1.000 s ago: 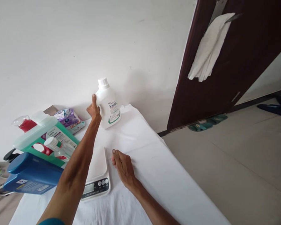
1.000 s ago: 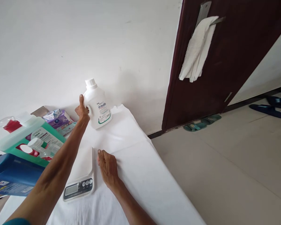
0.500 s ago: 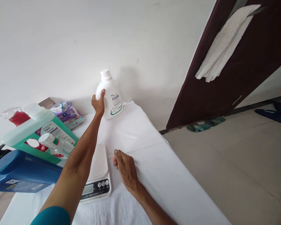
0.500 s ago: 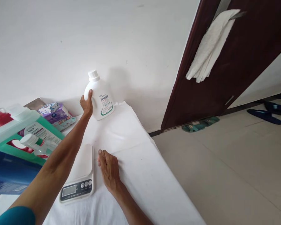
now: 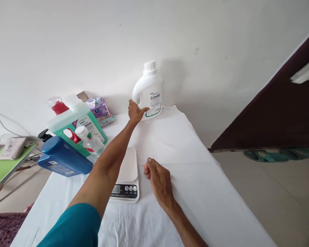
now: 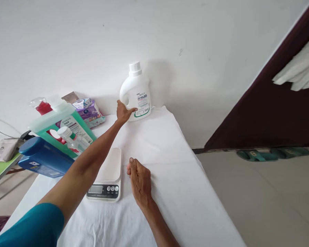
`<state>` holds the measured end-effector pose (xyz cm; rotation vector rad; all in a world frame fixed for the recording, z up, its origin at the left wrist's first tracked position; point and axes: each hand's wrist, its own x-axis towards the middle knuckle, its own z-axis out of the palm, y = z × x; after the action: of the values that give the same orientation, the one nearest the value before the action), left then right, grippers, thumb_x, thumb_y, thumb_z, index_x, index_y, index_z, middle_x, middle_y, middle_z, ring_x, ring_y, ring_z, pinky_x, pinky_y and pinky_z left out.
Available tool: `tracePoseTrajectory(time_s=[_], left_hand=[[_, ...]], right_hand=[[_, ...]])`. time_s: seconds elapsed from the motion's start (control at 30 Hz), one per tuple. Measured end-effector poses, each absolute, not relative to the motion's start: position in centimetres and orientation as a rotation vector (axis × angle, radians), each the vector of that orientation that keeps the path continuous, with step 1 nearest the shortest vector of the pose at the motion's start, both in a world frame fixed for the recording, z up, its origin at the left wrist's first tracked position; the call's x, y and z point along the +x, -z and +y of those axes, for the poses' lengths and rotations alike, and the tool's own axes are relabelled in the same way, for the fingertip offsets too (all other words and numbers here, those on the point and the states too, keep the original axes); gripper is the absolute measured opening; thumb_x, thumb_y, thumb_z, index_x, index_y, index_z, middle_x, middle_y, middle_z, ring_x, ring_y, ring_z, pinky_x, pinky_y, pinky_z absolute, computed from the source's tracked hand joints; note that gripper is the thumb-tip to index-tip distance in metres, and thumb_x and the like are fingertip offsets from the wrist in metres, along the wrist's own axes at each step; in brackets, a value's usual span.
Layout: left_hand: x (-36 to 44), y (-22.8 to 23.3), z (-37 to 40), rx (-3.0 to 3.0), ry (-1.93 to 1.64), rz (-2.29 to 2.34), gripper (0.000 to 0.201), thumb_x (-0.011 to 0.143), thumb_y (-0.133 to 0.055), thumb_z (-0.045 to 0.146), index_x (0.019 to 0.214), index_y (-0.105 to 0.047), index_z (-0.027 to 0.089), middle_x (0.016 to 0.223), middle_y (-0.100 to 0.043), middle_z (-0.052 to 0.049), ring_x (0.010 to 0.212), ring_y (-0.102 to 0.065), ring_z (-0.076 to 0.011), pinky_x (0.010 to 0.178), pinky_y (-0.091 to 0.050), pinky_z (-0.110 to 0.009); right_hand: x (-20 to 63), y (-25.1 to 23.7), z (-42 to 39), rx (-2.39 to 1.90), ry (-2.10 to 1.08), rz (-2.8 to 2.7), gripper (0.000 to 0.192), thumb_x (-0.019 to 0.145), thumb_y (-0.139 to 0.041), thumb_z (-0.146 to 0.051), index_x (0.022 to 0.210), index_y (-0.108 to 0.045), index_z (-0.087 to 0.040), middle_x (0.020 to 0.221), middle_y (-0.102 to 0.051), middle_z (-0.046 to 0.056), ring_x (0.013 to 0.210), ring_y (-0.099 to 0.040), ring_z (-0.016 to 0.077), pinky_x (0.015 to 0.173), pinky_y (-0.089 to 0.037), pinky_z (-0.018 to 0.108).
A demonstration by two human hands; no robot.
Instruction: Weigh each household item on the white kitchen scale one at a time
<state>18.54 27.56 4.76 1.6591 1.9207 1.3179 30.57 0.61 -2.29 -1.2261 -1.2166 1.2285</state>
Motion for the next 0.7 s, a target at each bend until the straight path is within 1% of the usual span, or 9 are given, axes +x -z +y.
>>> tracePoseTrajectory(time_s=[0.2, 0.37, 0.5, 0.57, 0.63, 0.7], left_hand=[[18.1, -4.7, 28.3, 1.613, -1.293, 1.903, 0.083, 0.069, -0.101, 0.035, 0.126, -0.044, 0.019, 0.141, -0.057, -0.027, 0.138, -0.055, -0.0439, 0.105, -0.047, -0.051], [18.3, -4.8, 27.3, 1.541, -1.281, 1.937, 0.074, 0.078, -0.095, 0.028, 0.129, -0.043, 0.018, 0.148, -0.051, -0.029, 0.145, -0.05, -0.0443, 0.11, -0.043, -0.053], [18.8, -4.9, 23.9, 1.598, -1.35, 1.879, 0.083, 0.077, -0.095, 0.029, 0.139, -0.039, 0.019, 0.153, -0.046, -0.03, 0.151, -0.043, -0.0462, 0.115, -0.042, -0.058], [19.0, -5.0, 20.3, 1.772, -1.35, 1.764, 0.084, 0.078, -0.094, 0.035, 0.141, -0.04, 0.019, 0.151, -0.048, -0.028, 0.147, -0.047, -0.0438, 0.114, -0.046, -0.056], [18.8, -5.1, 15.4, 1.991, -1.317, 1.607, 0.073, 0.084, -0.088, 0.039, 0.14, -0.044, 0.02, 0.146, -0.055, -0.024, 0.137, -0.057, -0.0375, 0.109, -0.052, -0.052], [18.2, -5.4, 9.5, 2.148, -1.294, 1.481, 0.06, 0.091, -0.081, 0.042, 0.137, -0.05, 0.021, 0.136, -0.063, -0.017, 0.12, -0.067, -0.0304, 0.1, -0.058, -0.046]], right_hand=[[30.6, 2.5, 0.6, -1.264, -1.227, -1.228, 0.069, 0.099, -0.043, -0.084, 0.068, -0.059, -0.025, 0.066, -0.06, 0.003, 0.063, -0.056, 0.0202, 0.059, -0.047, 0.031], [30.7, 2.6, 0.6, -1.266, -1.206, -1.254, 0.068, 0.1, -0.043, -0.083, 0.067, -0.058, -0.025, 0.065, -0.059, 0.003, 0.062, -0.056, 0.0202, 0.057, -0.047, 0.031], [30.8, 2.6, 0.5, -1.266, -1.197, -1.257, 0.069, 0.098, -0.046, -0.084, 0.068, -0.061, -0.024, 0.066, -0.062, 0.004, 0.063, -0.059, 0.0209, 0.055, -0.046, 0.03], [30.8, 2.5, 0.5, -1.261, -1.193, -1.255, 0.07, 0.096, -0.047, -0.086, 0.069, -0.063, -0.024, 0.066, -0.064, 0.005, 0.063, -0.059, 0.0211, 0.053, -0.046, 0.031], [30.9, 2.3, 0.5, -1.239, -1.192, -1.257, 0.071, 0.095, -0.047, -0.088, 0.069, -0.064, -0.024, 0.066, -0.064, 0.005, 0.061, -0.058, 0.0208, 0.053, -0.045, 0.031], [30.9, 2.1, 0.5, -1.206, -1.183, -1.277, 0.072, 0.094, -0.047, -0.089, 0.068, -0.062, -0.023, 0.065, -0.062, 0.004, 0.06, -0.056, 0.02, 0.054, -0.045, 0.031]])
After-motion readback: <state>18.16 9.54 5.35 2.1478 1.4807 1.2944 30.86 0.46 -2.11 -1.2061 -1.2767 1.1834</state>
